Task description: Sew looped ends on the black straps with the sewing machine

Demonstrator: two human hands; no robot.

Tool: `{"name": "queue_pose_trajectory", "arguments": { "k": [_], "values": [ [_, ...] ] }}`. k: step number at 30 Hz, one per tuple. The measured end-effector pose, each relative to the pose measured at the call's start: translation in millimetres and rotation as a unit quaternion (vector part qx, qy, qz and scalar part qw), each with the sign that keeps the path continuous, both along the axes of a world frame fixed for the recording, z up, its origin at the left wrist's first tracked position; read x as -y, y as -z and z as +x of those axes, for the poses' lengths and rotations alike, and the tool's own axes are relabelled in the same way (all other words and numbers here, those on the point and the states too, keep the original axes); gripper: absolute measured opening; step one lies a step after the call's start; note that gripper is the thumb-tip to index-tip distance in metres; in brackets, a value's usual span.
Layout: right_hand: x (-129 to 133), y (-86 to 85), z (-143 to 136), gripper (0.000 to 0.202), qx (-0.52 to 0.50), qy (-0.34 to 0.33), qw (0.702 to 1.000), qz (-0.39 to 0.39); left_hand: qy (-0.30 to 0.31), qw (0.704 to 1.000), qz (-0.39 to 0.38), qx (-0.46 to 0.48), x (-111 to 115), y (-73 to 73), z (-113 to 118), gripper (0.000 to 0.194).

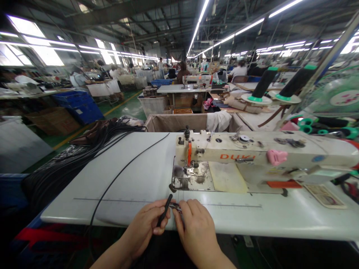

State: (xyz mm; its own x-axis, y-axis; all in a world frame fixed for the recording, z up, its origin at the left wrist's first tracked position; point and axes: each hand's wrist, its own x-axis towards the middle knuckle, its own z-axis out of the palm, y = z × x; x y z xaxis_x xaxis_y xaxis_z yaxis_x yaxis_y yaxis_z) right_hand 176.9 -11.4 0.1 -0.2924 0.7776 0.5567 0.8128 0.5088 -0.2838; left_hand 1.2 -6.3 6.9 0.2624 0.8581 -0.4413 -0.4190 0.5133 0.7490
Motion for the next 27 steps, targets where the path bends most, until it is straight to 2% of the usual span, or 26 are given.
{"name": "queue_pose_trajectory", "arguments": {
  "k": [3, 6, 9, 11, 14, 18, 21, 27],
  "values": [
    [-2, 5.8, 0, 0.016, -0.091, -0.012, 0.990, -0.105, 0.011, 1.000, 0.003, 0.008, 0, -0.4, 0, 0.033],
    [-7, 12.0, 1, 0.030, -0.213, -0.031, 0.941, -0.260, 0.024, 1.000, 0.003, 0.017, 0, -0.6, -1, 0.027],
    [-11, 14.0, 1, 0.037, -0.290, -0.025, 0.898, -0.331, 0.017, 1.000, 0.003, 0.021, 0, -1.1, -1, 0.031],
    [-11, 12.5, 3, 0.036, -0.307, -0.016, 0.892, -0.331, 0.006, 1.000, 0.007, 0.015, 0, -0.6, -1, 0.037],
    [-10, 8.7, 5, 0.034, -0.302, -0.013, 0.900, -0.312, -0.001, 0.999, 0.032, -0.032, -1, 4.6, -2, 0.043],
    [-8, 6.0, 7, 0.026, -0.233, -0.007, 0.940, -0.248, 0.013, 0.987, 0.091, -0.135, -4, 16.5, -4, 0.054],
    [-7, 5.5, 7, 0.018, -0.154, -0.012, 0.970, -0.189, 0.025, 0.979, 0.115, -0.168, -5, 20.3, -5, 0.059],
    [-4, 5.5, 5, 0.008, -0.068, -0.016, 0.992, -0.106, 0.028, 0.973, 0.129, -0.189, -6, 18.8, -3, 0.057]
  ]
}}
